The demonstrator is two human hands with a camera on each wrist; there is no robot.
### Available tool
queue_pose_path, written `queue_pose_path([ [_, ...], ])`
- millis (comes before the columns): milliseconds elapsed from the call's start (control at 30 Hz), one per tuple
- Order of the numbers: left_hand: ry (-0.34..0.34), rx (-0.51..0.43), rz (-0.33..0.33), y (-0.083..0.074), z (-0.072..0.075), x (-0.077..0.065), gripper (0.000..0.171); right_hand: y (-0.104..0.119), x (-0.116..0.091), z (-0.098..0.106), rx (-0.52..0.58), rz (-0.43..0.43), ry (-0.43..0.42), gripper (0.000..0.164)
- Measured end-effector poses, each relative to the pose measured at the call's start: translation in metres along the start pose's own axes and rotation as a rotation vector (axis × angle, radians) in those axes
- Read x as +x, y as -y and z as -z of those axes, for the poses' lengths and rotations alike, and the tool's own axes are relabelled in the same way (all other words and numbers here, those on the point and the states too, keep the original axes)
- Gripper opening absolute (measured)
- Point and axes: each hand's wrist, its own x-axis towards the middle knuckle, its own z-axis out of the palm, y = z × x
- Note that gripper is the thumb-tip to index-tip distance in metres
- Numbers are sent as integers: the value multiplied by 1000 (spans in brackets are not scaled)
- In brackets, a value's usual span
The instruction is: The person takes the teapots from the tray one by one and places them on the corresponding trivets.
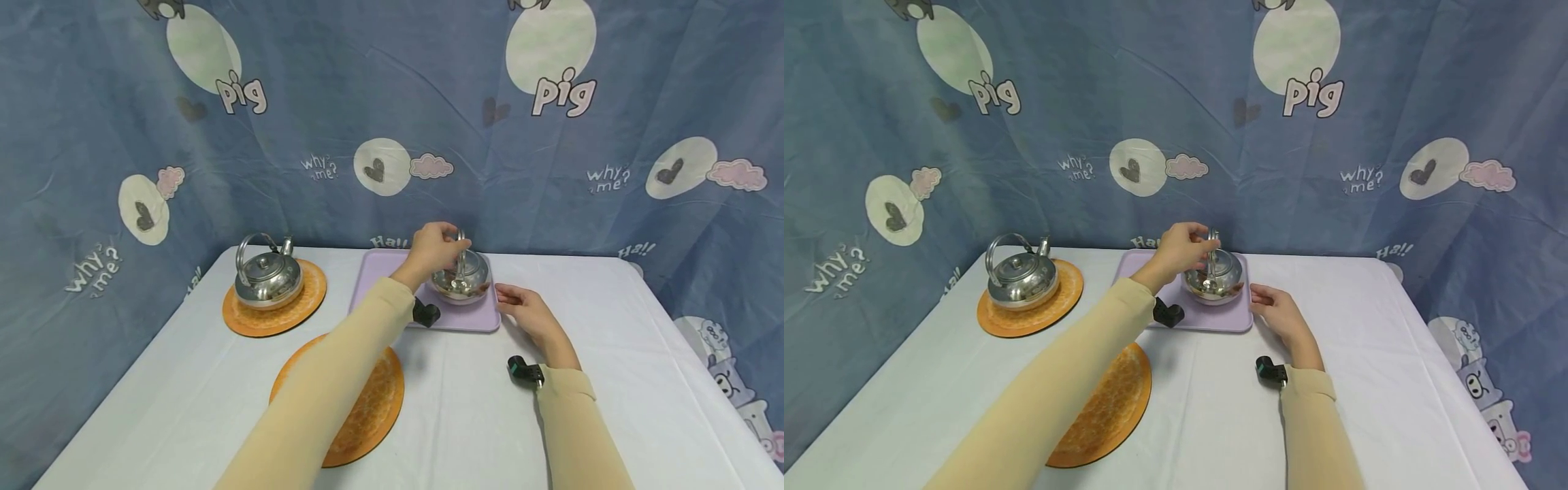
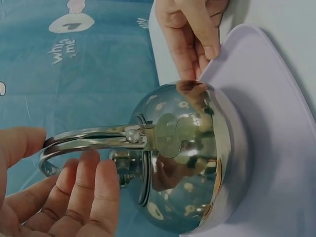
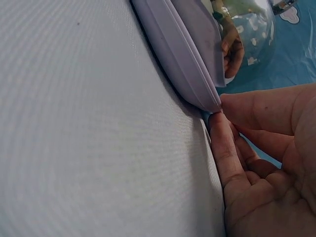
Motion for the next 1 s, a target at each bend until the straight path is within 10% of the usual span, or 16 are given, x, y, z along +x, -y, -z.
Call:
queue_pose_path([
  [1000, -15, 25, 9, -5, -2, 4, 47, 3, -2, 1, -3, -23, 3, 56],
])
